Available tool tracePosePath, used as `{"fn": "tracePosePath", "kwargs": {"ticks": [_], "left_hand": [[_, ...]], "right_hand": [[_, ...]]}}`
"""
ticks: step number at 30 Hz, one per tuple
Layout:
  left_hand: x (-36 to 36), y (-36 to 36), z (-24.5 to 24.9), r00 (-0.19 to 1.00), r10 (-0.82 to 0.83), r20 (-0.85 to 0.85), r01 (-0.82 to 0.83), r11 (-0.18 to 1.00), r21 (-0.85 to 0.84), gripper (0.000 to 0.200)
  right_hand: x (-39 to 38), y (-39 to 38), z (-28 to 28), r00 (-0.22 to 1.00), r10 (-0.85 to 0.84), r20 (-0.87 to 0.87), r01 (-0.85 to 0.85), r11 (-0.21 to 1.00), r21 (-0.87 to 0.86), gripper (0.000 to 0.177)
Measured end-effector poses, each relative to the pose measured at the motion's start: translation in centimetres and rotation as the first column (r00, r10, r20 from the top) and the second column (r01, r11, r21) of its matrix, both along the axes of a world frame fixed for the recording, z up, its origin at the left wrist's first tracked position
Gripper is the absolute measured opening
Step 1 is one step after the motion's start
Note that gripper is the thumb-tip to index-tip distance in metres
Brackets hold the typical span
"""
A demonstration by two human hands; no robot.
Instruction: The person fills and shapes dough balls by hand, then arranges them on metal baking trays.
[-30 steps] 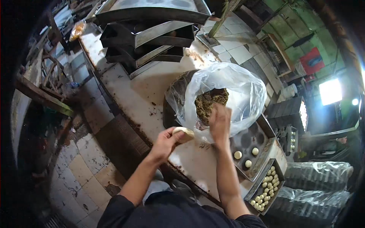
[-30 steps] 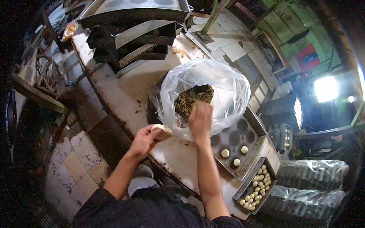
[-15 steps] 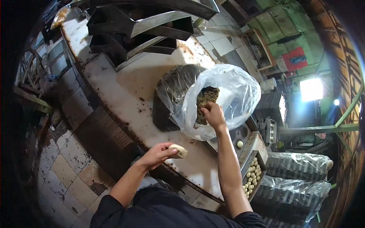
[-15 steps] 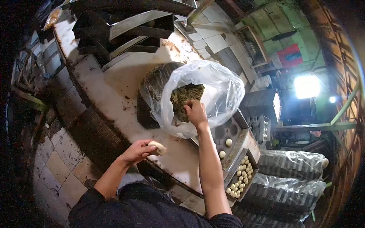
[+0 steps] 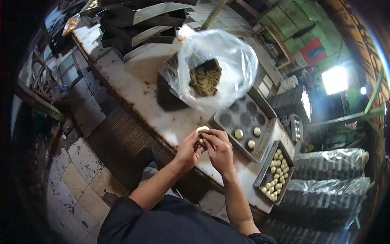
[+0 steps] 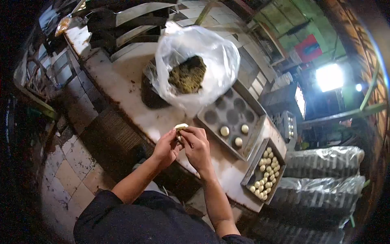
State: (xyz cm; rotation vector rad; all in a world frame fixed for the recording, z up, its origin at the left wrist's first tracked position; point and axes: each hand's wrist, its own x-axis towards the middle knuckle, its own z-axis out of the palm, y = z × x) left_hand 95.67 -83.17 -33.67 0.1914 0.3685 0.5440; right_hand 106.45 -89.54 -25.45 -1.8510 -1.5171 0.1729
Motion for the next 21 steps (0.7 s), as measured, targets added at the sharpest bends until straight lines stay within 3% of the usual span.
{"fn": "tracePosePath", "kwargs": {"ticks": [2,4,6,8,9,12,13,16,18,20,21], "left_hand": [[-1.3,-4.6,-0.6,0.998,-0.046,-0.041,0.043,0.997,-0.057,0.046],[-3.2,-9.3,1.8,0.985,-0.137,-0.108,0.139,0.99,0.013,0.044],[-3.7,-14.8,2.3,0.967,-0.185,-0.174,0.217,0.958,0.187,0.038],[-3.2,-20.2,2.8,0.955,-0.222,-0.198,0.275,0.914,0.299,0.038],[-2.8,-22.6,3.1,0.949,-0.244,-0.198,0.301,0.884,0.358,0.039],[-3.1,-28.1,9.2,0.934,-0.291,-0.208,0.348,0.604,0.717,0.043],[-3.3,-29.4,11.2,0.896,-0.295,-0.331,0.424,0.347,0.837,0.044],[-0.9,-32.8,10.8,0.945,-0.226,-0.236,0.27,0.137,0.953,0.043],[0.5,-34.2,12.0,0.878,-0.348,-0.328,0.436,0.304,0.847,0.041],[2.0,-36.0,12.3,0.831,-0.542,-0.124,0.46,0.547,0.7,0.04],[2.7,-37.1,11.9,0.852,-0.512,-0.111,0.428,0.56,0.709,0.039]], "right_hand": [[0.5,-6.7,-0.5,0.956,-0.02,-0.294,-0.018,0.992,-0.127,0.023],[-0.3,-13.8,0.2,0.894,-0.023,-0.447,0.027,1.0,0.002,0.034],[-2.0,-19.9,2.3,0.973,-0.095,-0.212,0.077,0.993,-0.094,0.062],[-2.5,-25.8,1.0,0.96,-0.129,-0.248,0.125,0.992,-0.03,0.064],[-3.0,-28.4,1.6,0.913,-0.172,-0.369,0.193,0.981,0.021,0.059],[-3.1,-35.6,1.5,0.711,-0.079,-0.699,0.344,0.906,0.247,0.047],[-3.1,-37.8,1.4,0.627,0.014,-0.779,0.381,0.866,0.323,0.039],[-4.1,-42.9,4.0,0.708,-0.139,-0.692,0.466,0.829,0.31,0.037],[-5.3,-45.2,6.4,0.767,-0.248,-0.592,0.498,0.811,0.307,0.033],[-6.1,-47.2,7.0,0.796,-0.317,-0.516,0.518,0.798,0.309,0.033],[-6.2,-48.0,6.6,0.812,-0.382,-0.442,0.541,0.777,0.321,0.034]]}}
